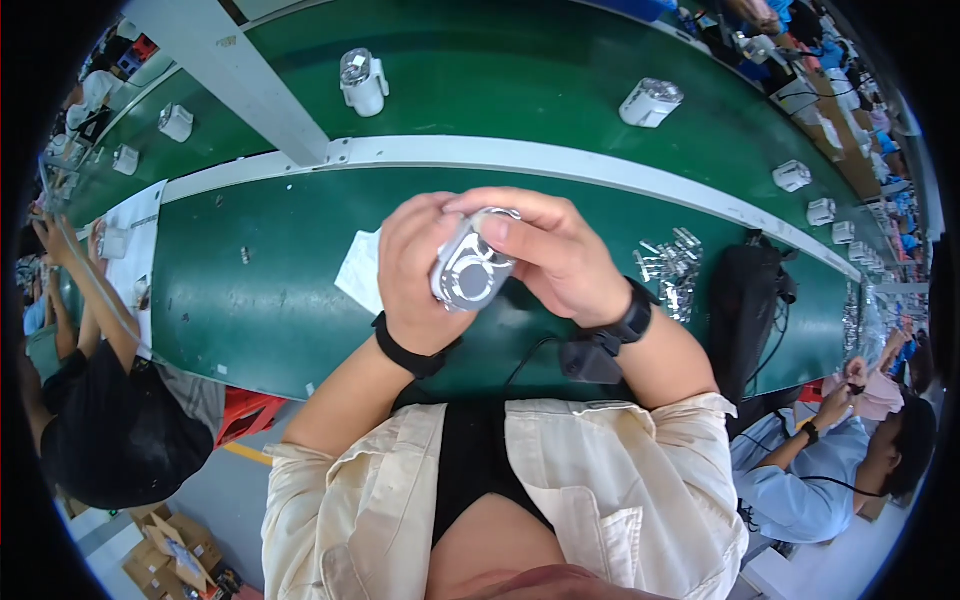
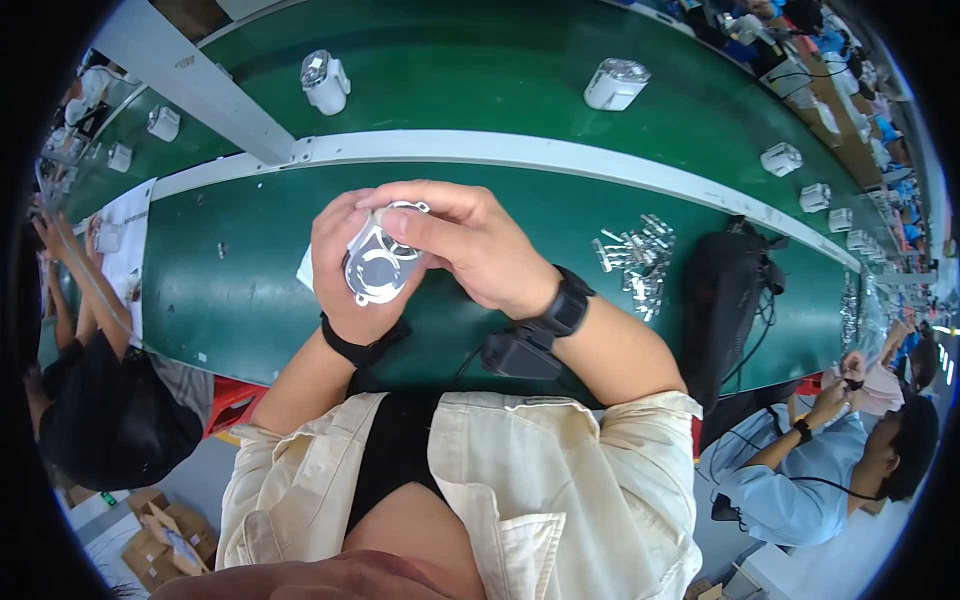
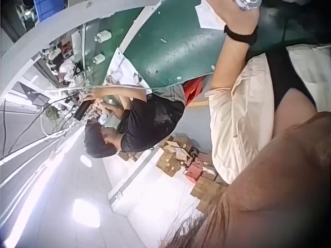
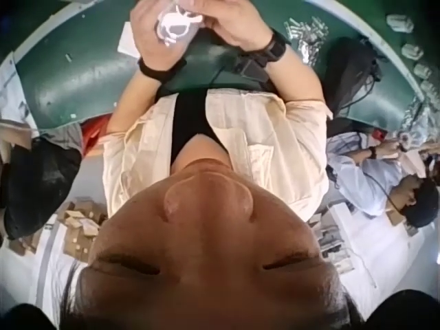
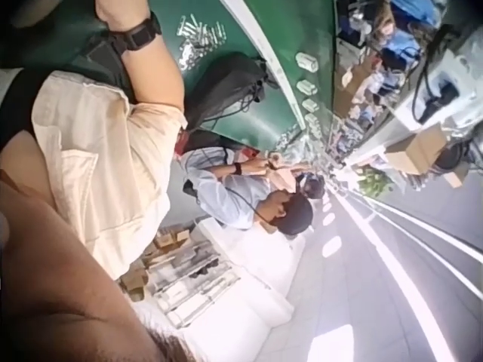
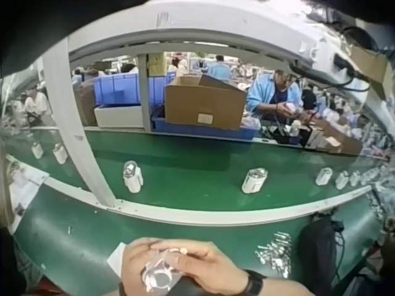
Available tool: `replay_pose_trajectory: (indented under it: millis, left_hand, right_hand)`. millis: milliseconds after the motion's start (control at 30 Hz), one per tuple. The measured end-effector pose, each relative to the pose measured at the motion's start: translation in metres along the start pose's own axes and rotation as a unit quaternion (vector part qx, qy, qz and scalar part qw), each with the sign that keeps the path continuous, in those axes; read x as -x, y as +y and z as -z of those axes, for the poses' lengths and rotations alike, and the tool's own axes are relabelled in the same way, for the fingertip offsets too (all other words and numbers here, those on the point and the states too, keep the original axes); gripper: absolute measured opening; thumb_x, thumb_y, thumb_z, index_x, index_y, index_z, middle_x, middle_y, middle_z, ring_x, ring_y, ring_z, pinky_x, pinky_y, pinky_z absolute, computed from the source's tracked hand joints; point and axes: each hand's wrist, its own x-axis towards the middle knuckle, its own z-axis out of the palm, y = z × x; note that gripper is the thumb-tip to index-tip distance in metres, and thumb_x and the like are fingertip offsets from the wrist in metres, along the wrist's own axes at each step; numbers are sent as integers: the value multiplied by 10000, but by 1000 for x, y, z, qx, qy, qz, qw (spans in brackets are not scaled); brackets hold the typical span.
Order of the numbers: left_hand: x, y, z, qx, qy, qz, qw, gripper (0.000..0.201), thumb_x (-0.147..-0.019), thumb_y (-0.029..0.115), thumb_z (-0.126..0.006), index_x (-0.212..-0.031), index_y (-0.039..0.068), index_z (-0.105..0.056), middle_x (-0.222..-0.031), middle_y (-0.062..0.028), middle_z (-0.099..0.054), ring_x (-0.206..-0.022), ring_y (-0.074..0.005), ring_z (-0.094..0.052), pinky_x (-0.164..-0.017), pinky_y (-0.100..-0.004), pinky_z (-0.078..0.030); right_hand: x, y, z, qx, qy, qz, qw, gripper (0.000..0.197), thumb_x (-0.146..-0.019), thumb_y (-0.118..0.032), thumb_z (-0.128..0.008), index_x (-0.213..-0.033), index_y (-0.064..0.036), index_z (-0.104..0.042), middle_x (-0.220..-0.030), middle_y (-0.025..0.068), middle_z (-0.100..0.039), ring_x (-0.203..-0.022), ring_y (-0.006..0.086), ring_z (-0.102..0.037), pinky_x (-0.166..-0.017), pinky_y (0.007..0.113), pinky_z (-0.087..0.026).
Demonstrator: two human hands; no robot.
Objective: The person picks up a white device from the conveyor belt, peels a small sticker from its top surface, and places the device back onto the belt, repeating this for several units.
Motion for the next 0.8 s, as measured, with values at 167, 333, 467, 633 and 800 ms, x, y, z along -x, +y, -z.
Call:
replay_pose_trajectory:
  millis: [167, 333, 467, 633, 800]
  left_hand:
    - [-5, 4, -5, -36, -19, 109, 993, 750, -679, 144, -821, -1309, 70, -421, -1275, -204, -462, -1219, -400, -447, -999, -488, -373]
    - [-7, 14, 2, -46, -33, 140, 989, 808, -685, 210, -824, -1349, 49, -394, -1327, -220, -406, -1269, -428, -371, -1022, -503, -344]
    - [-3, 13, 0, -24, -23, 140, 990, 814, -686, 211, -824, -1349, 36, -384, -1359, -237, -390, -1288, -415, -364, -1043, -490, -330]
    - [-4, 12, 0, -6, -18, 143, 990, 799, -689, 194, -818, -1343, 35, -388, -1361, -232, -395, -1287, -408, -373, -1045, -483, -332]
    - [-2, 8, 4, -5, 21, 148, 989, 731, -700, 189, -801, -1317, 39, -439, -1297, -223, -435, -1246, -423, -388, -1006, -490, -359]
  right_hand:
    - [-27, -10, 26, 30, 4, -65, 997, 316, -965, -224, -564, -1206, -25, -608, -1098, 89, -653, -1003, 178, -638, -857, 343, -531]
    - [-83, -48, 98, 245, 213, 28, 946, 322, -989, -306, -491, -1171, -75, -622, -1038, 38, -660, -900, 135, -627, -776, 316, -524]
    - [-102, -58, 188, 346, 302, 61, 886, 300, -946, -328, -585, -1065, -75, -695, -897, -5, -651, -731, 88, -564, -670, 228, -457]
    - [-120, -66, 218, 687, 353, 170, 612, 299, -914, -312, -610, -1068, -70, -696, -949, 70, -690, -889, 234, -624, -801, 330, -486]
    - [-171, -39, 98, 708, 218, 297, 603, 497, -836, -407, -678, -1183, -54, -639, -1132, 171, -659, -1118, 362, -576, -955, 418, -448]
